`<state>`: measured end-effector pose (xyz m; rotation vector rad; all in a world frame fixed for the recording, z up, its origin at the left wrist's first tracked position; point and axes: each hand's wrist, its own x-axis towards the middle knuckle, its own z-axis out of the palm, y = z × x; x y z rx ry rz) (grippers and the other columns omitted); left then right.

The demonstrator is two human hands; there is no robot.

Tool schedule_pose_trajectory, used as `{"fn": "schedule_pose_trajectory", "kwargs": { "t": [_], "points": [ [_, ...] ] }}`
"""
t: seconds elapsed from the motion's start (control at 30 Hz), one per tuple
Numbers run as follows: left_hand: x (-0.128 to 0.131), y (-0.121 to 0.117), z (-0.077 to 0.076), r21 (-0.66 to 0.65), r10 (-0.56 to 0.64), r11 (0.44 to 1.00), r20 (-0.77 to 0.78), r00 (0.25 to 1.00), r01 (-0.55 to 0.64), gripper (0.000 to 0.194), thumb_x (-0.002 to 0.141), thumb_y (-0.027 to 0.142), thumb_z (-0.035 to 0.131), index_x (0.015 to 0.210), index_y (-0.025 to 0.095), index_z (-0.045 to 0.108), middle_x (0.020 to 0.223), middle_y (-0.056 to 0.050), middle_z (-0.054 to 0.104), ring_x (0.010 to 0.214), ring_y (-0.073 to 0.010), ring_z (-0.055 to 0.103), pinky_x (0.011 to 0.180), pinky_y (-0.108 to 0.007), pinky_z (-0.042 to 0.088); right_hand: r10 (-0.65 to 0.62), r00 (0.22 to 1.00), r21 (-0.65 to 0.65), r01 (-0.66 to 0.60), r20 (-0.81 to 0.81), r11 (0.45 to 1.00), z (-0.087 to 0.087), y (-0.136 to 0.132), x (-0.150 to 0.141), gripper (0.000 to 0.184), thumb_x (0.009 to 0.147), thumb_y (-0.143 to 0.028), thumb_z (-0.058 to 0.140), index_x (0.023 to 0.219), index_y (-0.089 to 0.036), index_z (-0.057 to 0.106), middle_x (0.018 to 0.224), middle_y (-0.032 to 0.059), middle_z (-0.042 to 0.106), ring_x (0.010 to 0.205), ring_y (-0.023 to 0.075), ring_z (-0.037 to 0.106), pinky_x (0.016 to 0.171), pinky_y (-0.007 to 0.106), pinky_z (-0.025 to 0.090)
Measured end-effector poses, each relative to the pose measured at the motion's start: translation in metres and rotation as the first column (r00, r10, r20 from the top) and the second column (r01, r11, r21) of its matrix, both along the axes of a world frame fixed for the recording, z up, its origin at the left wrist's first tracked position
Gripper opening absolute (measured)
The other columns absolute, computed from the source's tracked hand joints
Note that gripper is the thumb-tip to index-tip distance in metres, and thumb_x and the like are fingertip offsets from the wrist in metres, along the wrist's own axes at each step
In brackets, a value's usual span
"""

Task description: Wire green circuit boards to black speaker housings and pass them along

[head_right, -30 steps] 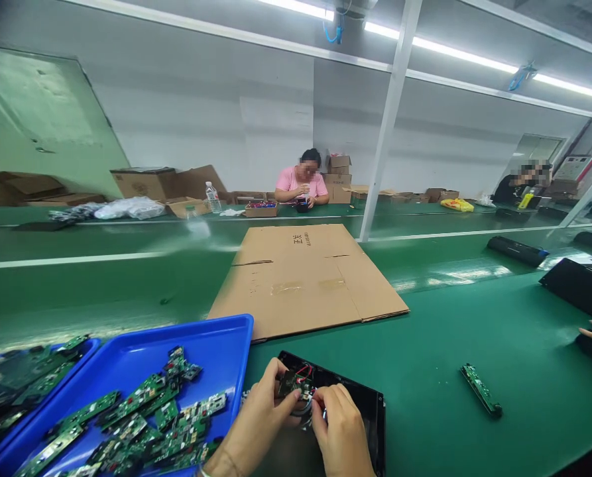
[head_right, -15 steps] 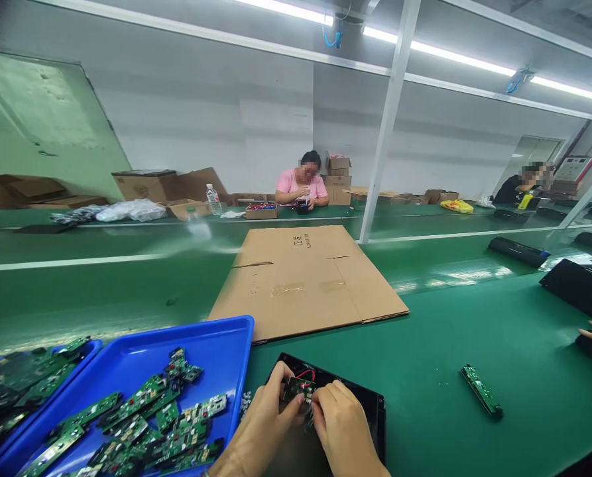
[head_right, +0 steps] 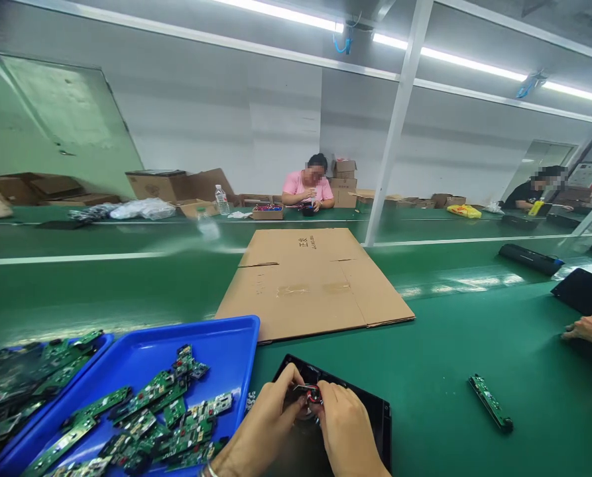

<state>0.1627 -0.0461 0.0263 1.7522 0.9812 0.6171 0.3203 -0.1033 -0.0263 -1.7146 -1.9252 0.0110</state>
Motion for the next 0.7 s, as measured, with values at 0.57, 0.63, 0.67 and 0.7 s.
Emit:
{"fn": "schedule_pose_trajectory", "kwargs": {
  "t": [0.57,0.63,0.67,0.7],
  "points": [
    [-0.004,0.004,0.017,0.175,0.116,0.983,-0.37,0.922,-0.053,0.013,0.085,0.01,0.038,0.089,0.022,0.041,0.069,-0.003,0.062,0.063,-0.0202,0.061,0.054,-0.026,0.032,-0.014,0.996,-0.377,0.048,0.093,0.925,0.001,-0.011,0.018,0.114,0.047,-0.038,0.08,0.148,-0.027,0.029,0.141,0.0168,0.044,0.126,0.0434,0.042,0.102,0.065,0.03],
    [-0.01,0.003,0.017,0.18,0.036,0.983,-0.346,0.938,0.029,0.016,0.082,0.012,0.041,0.094,0.022,0.044,0.077,-0.005,0.067,0.071,-0.0212,0.065,0.059,-0.026,0.038,-0.049,0.998,-0.266,0.058,0.042,0.962,-0.01,-0.012,0.017,0.114,0.044,-0.036,0.079,0.147,-0.027,0.031,0.133,0.016,0.051,0.119,0.0434,0.047,0.099,0.064,0.034],
    [-0.014,0.002,0.017,0.181,-0.01,0.981,-0.325,0.946,0.072,0.022,0.078,0.013,0.045,0.098,0.023,0.045,0.085,-0.005,0.07,0.077,-0.0212,0.066,0.064,-0.026,0.042,-0.069,0.998,-0.225,0.069,0.008,0.972,-0.012,-0.012,0.019,0.113,0.044,-0.035,0.077,0.147,-0.026,0.032,0.13,0.015,0.054,0.117,0.0424,0.049,0.099,0.062,0.036],
    [-0.018,0.001,0.017,0.187,-0.042,0.977,-0.3,0.953,0.102,0.032,0.073,0.014,0.049,0.103,0.024,0.047,0.095,-0.004,0.071,0.085,-0.021,0.067,0.071,-0.026,0.044,-0.08,0.997,-0.194,0.074,-0.024,0.978,-0.012,-0.013,0.022,0.112,0.044,-0.033,0.076,0.146,-0.026,0.032,0.129,0.0138,0.055,0.116,0.041,0.05,0.098,0.06,0.037]
  ]
}}
